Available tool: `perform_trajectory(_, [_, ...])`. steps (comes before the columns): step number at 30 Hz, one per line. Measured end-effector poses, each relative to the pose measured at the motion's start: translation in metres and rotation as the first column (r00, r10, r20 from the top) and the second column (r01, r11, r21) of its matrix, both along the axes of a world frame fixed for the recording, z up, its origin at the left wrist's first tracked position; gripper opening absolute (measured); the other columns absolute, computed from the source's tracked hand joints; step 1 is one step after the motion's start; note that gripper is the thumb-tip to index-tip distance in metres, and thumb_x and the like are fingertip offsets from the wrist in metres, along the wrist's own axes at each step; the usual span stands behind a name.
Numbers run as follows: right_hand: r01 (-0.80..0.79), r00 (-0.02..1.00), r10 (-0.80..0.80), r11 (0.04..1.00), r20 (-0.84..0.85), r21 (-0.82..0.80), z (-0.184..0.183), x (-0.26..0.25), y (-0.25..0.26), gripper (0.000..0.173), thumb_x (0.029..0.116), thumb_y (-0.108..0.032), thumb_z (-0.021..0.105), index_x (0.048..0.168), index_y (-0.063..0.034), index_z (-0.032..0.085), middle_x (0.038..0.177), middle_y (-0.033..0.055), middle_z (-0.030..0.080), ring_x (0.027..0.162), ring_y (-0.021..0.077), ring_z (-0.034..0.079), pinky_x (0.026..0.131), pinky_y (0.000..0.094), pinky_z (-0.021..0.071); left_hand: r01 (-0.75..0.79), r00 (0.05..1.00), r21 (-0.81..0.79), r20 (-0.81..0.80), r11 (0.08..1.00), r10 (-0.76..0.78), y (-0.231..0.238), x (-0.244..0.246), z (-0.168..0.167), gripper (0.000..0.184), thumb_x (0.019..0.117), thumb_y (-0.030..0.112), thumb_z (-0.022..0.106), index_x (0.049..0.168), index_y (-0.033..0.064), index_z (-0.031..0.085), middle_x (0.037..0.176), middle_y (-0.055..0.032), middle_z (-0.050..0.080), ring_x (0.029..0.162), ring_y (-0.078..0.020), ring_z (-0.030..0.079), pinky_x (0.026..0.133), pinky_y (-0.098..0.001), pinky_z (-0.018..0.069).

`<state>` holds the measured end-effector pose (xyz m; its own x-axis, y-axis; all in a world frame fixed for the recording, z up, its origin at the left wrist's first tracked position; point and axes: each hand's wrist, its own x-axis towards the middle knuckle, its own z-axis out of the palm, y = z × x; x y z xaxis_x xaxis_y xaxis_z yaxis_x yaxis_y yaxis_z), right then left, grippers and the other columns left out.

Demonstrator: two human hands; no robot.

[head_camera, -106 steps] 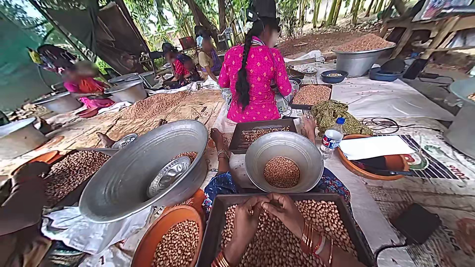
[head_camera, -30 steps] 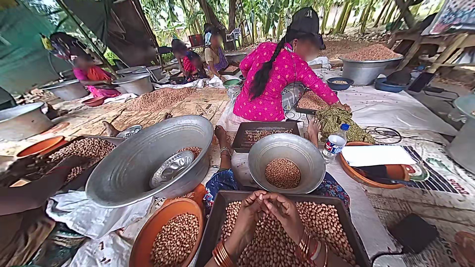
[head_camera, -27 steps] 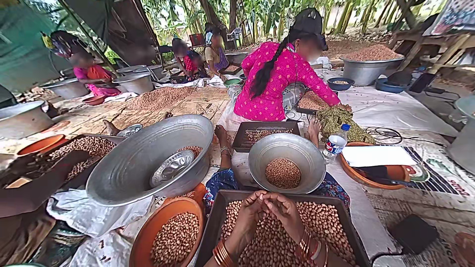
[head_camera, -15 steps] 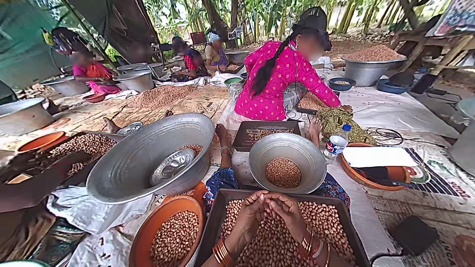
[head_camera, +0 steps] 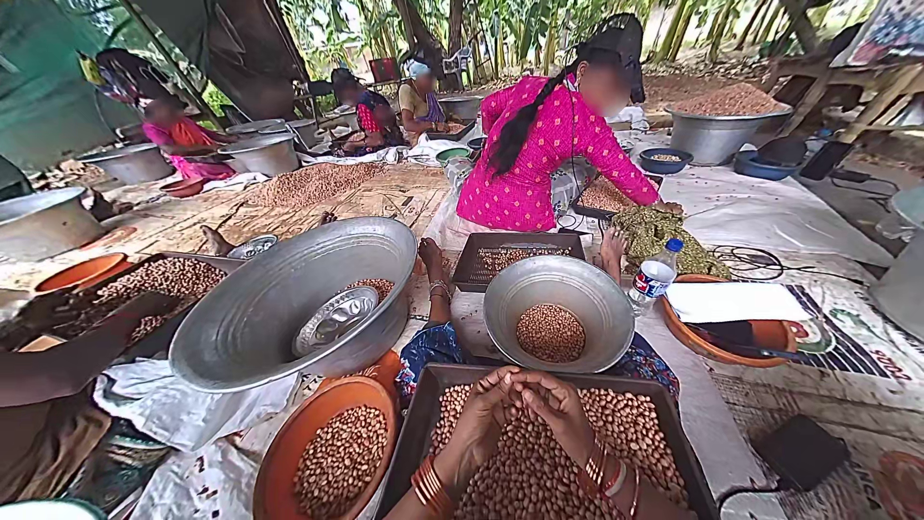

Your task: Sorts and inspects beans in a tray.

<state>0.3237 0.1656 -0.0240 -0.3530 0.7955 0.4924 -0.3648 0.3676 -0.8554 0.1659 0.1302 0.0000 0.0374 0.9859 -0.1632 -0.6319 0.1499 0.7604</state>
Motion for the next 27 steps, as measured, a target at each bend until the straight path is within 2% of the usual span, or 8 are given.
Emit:
perform_trajectory(2, [0.009,1.0,-0.009,1.0,0.007,0.004,-0.0018,-0.0001,0.0005,0.024,0.0994,-0.005,0.059,0.119,0.0034,0.07,0.105,0.0023,0.075,0.075,0.0001,0.065,0.067,0.0167,0.0559,0.005,1.0,0.001,0.001,1.0,-0.005,-0.0004,-0.0008,0.0002,0.025,0.1039,0.003,0.05,0.106,0.0051,0.075,0.085,-0.0067,0.076,0.068,-0.0096,0.07,0.063,-0.023,0.0583])
perform_trajectory(14, [0.019,1.0,-0.019,1.0,0.025,0.025,-0.0021,0.0003,0.0013,0.024,0.099,-0.005,0.059,0.119,0.0032,0.07,0.107,0.0024,0.075,0.076,0.0001,0.066,0.068,0.0173,0.0568,0.006,1.0,-0.017,0.002,1.0,-0.006,0.0006,-0.0025,0.0037,0.024,0.103,0.001,0.05,0.105,0.004,0.073,0.087,-0.0082,0.076,0.069,-0.011,0.071,0.063,-0.024,0.0589])
perform_trajectory(18, [0.035,0.998,-0.036,0.999,0.046,0.029,-0.0012,0.0006,0.0006,0.024,0.0978,-0.004,0.059,0.117,0.004,0.07,0.107,0.0027,0.075,0.079,0.0007,0.067,0.071,0.0181,0.0575,0.008,1.0,-0.019,-0.002,1.0,-0.008,-0.0001,-0.0024,0.0045,0.025,0.1024,0.0,0.05,0.104,0.0041,0.074,0.087,-0.0078,0.076,0.069,-0.0106,0.071,0.063,-0.0238,0.0588])
perform_trajectory(22, [0.038,0.995,-0.048,0.995,0.093,0.097,-0.0036,-0.0001,0.0008,0.025,0.0976,-0.007,0.061,0.118,0.004,0.071,0.112,0.0046,0.075,0.094,0.003,0.07,0.085,0.0205,0.0585,-0.001,1.0,-0.03,-0.025,1.0,0.0,0.0002,-0.0008,0.0033,0.025,0.1009,-0.001,0.051,0.101,0.0049,0.075,0.085,-0.0062,0.076,0.069,-0.0094,0.07,0.063,-0.0235,0.0582])
perform_trajectory(25, [0.049,0.992,-0.062,0.992,0.112,0.117,-0.0058,0.001,0.0025,0.026,0.0984,-0.009,0.061,0.12,0.0036,0.069,0.112,0.0056,0.074,0.093,0.0046,0.07,0.084,0.0214,0.0588,0.012,1.0,-0.009,-0.027,1.0,-0.013,0.0005,-0.0011,0.0016,0.024,0.1026,0.003,0.05,0.103,0.0059,0.074,0.088,-0.0075,0.076,0.071,-0.0107,0.071,0.063,-0.0239,0.0584])
perform_trajectory(27, [0.083,0.99,-0.099,0.985,0.098,0.153,-0.0045,0.0022,0.0047,0.027,0.0991,-0.012,0.062,0.121,0.0028,0.068,0.107,0.0041,0.074,0.087,0.0022,0.067,0.077,0.0192,0.0576,0.031,0.999,0.027,-0.026,0.999,-0.031,0.0008,-0.0016,0.0017,0.026,0.1056,0.01,0.045,0.103,0.007,0.07,0.089,-0.0086,0.076,0.073,-0.0124,0.072,0.063,-0.0242,0.0589])
